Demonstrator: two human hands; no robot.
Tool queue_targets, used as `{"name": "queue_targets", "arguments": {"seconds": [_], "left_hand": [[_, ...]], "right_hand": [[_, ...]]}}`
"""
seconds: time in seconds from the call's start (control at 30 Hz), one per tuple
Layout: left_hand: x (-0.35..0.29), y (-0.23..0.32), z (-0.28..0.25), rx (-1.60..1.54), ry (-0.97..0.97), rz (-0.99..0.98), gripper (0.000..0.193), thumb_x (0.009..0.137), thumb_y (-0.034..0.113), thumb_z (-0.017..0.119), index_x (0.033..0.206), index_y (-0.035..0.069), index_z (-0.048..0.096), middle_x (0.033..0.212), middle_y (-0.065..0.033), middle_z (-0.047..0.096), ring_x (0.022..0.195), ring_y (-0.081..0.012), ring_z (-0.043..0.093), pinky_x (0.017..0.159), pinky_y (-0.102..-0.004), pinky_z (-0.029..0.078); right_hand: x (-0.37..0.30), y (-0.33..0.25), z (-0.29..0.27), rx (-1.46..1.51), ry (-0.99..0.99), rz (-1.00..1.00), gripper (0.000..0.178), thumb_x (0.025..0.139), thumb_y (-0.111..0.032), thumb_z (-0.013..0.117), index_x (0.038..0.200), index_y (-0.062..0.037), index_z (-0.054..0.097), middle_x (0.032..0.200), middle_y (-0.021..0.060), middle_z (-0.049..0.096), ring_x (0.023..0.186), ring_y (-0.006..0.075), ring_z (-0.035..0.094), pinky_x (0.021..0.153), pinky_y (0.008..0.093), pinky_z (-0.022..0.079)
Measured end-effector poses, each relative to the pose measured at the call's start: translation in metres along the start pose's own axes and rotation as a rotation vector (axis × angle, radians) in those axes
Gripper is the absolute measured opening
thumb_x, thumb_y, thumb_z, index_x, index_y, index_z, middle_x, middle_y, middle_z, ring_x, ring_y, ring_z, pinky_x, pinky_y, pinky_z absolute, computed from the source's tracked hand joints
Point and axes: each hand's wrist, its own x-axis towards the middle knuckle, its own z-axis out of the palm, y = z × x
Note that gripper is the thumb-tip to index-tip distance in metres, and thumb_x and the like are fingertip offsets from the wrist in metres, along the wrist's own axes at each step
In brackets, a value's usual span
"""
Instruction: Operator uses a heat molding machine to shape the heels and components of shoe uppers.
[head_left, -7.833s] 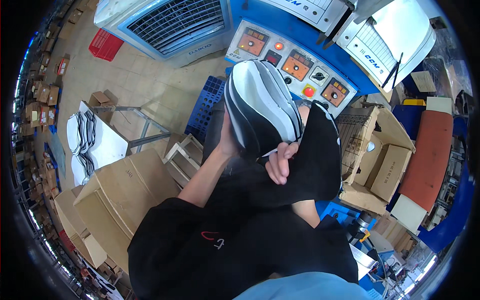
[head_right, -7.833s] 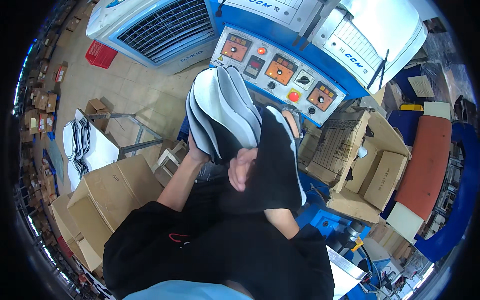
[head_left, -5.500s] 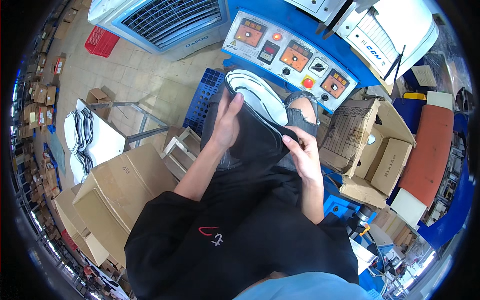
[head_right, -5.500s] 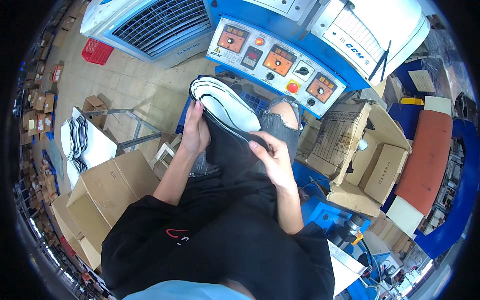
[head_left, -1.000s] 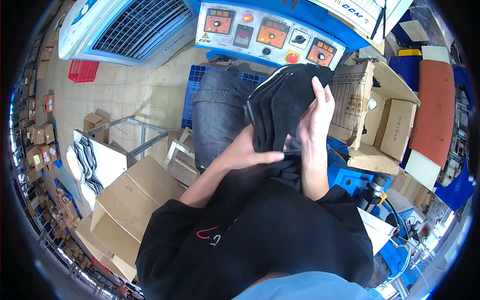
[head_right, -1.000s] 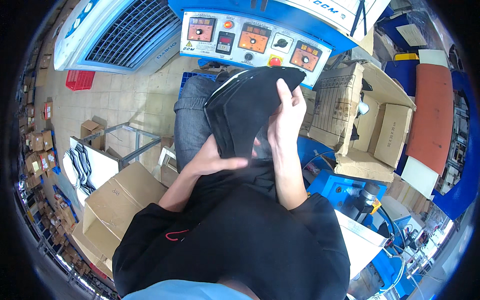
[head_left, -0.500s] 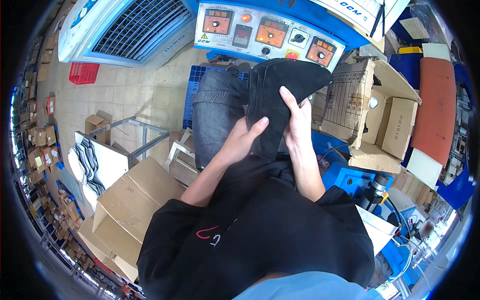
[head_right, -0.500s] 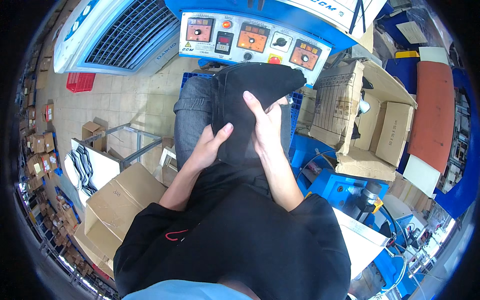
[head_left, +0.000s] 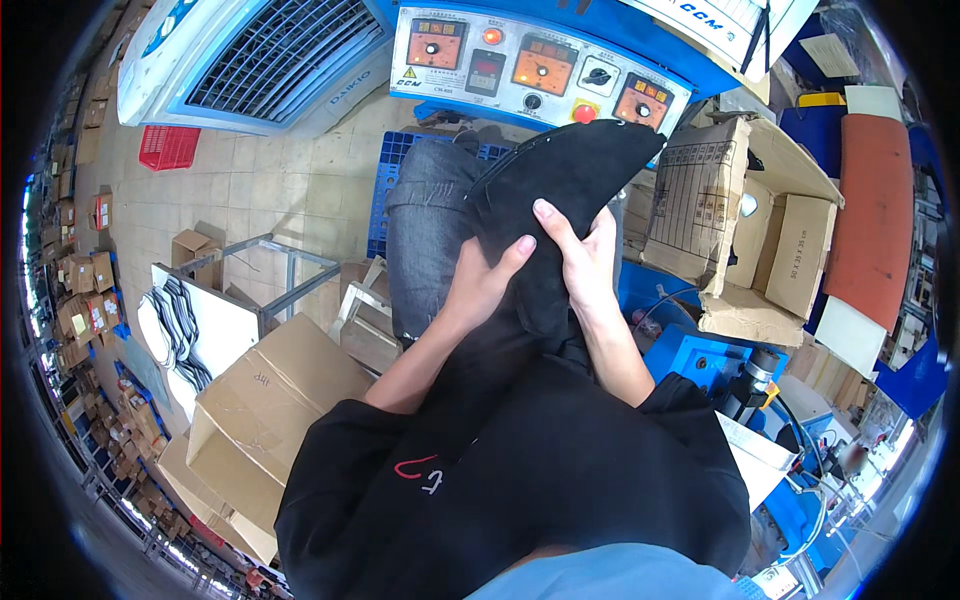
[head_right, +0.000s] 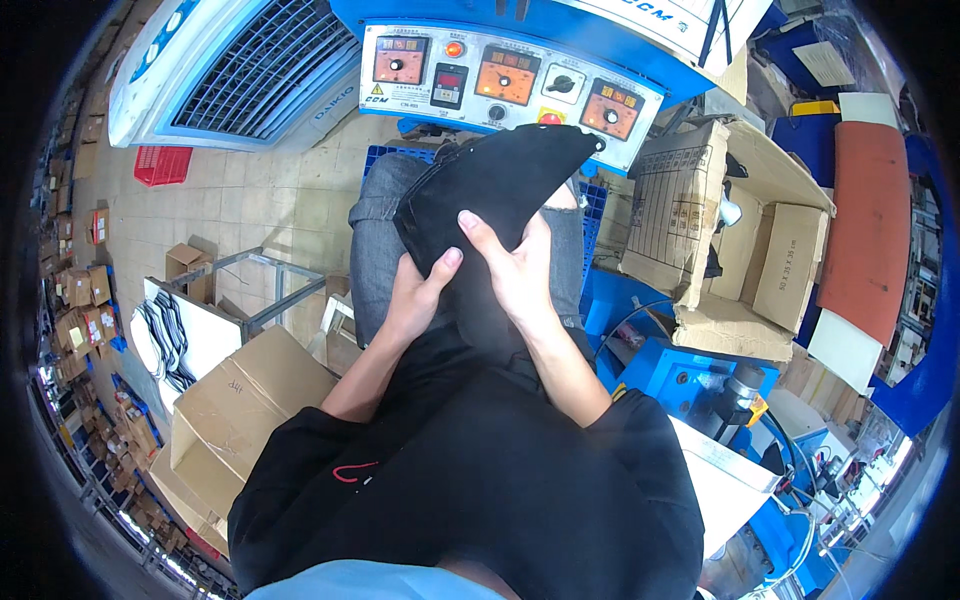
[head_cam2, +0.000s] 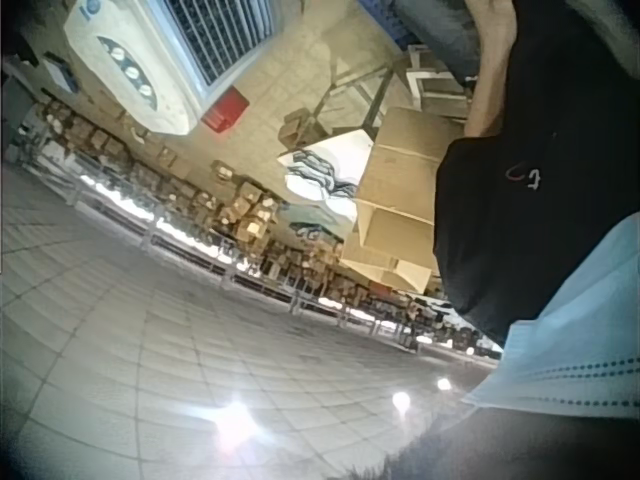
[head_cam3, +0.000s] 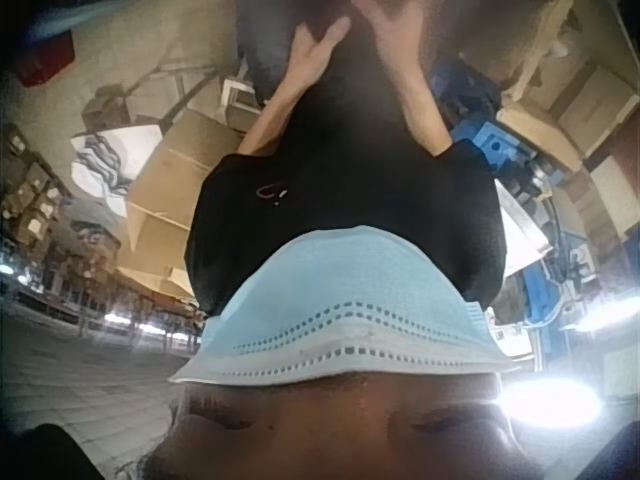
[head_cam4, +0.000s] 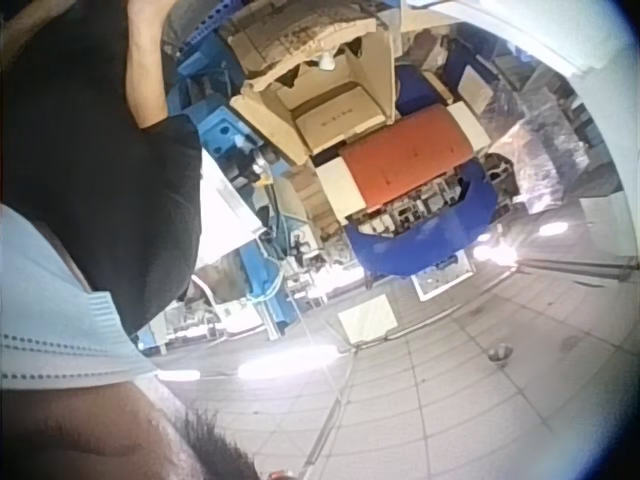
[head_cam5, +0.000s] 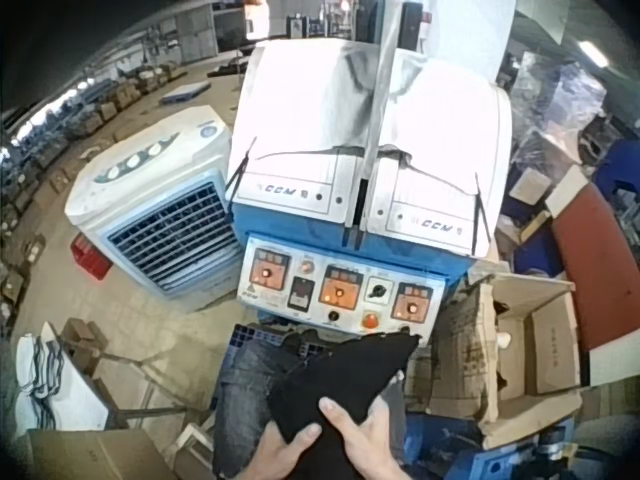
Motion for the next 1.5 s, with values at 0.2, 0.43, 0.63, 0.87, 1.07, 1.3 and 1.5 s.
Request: {"name": "queue_targets", "arguments": {"seconds": [0.2,0.43,0.63,0.87,1.07,1.3,1.5], "left_hand": [[0.0,-0.016,-0.003,-0.222,0.066,-0.147,0.044,0.09,0.03,0.06,0.115,-0.005,0.055,0.11,-0.011,0.061,0.1,-0.0155,0.057,0.087,-0.0291,0.044],[0.001,-0.009,-0.002,-0.49,0.089,-0.326,0.052,0.091,0.031,0.06,0.124,-0.006,0.045,0.123,-0.0124,0.053,0.114,-0.0149,0.049,0.093,-0.0295,0.041],[0.002,-0.02,-0.019,-0.258,0.191,-0.158,0.04,0.091,0.026,0.06,0.113,-0.007,0.057,0.108,-0.0102,0.062,0.099,-0.0142,0.057,0.086,-0.0278,0.045],[0.011,-0.026,-0.049,0.074,0.296,-0.182,0.028,0.087,0.015,0.064,0.104,-0.007,0.062,0.097,-0.0087,0.065,0.086,-0.011,0.059,0.078,-0.0246,0.047],[0.029,-0.042,-0.093,-0.181,0.491,-0.173,0.035,0.087,0.015,0.065,0.113,-0.007,0.056,0.109,-0.0123,0.062,0.097,-0.017,0.059,0.087,-0.0287,0.045],[0.113,0.001,-0.173,-0.145,0.6,0.114,0.044,0.081,0.011,0.07,0.117,-0.007,0.052,0.114,-0.0132,0.06,0.103,-0.0189,0.058,0.09,-0.0307,0.044],[0.228,0.05,-0.247,0.514,0.644,0.485,0.037,0.079,0.018,0.071,0.109,-0.002,0.062,0.096,-0.0129,0.069,0.084,-0.0184,0.065,0.078,-0.0299,0.048]], "right_hand": [[0.002,0.0,0.008,0.068,0.001,0.026,0.028,0.081,-0.008,0.068,0.106,0.0021,0.058,0.099,0.0074,0.064,0.09,0.0132,0.059,0.083,0.0271,0.046],[0.009,0.006,0.006,0.049,-0.086,0.022,0.029,0.08,-0.003,0.068,0.106,0.0025,0.057,0.101,0.008,0.064,0.093,0.0131,0.059,0.087,0.0277,0.045],[0.029,0.017,0.001,-0.069,-0.233,-0.021,0.042,0.08,-0.017,0.071,0.112,0.0055,0.054,0.107,0.0097,0.061,0.098,0.015,0.056,0.088,0.029,0.044],[0.046,0.081,-0.016,-0.32,-0.436,0.487,0.046,0.086,-0.041,0.064,0.095,0.0043,0.059,0.081,0.0063,0.061,0.074,0.0114,0.056,0.067,0.0254,0.045],[0.053,0.123,-0.017,-0.332,-0.513,0.358,0.044,0.086,-0.043,0.063,0.088,0.0012,0.061,0.07,0.0043,0.059,0.067,0.0119,0.056,0.06,0.0267,0.044],[0.055,0.138,-0.018,-0.491,-0.518,0.251,0.04,0.087,-0.039,0.061,0.089,0.001,0.061,0.071,0.0078,0.062,0.068,0.0145,0.058,0.063,0.0294,0.046],[0.055,0.153,-0.02,-0.564,-0.517,0.201,0.034,0.088,-0.032,0.061,0.088,0.0012,0.062,0.072,0.0089,0.062,0.068,0.0161,0.059,0.065,0.0296,0.046]]}}
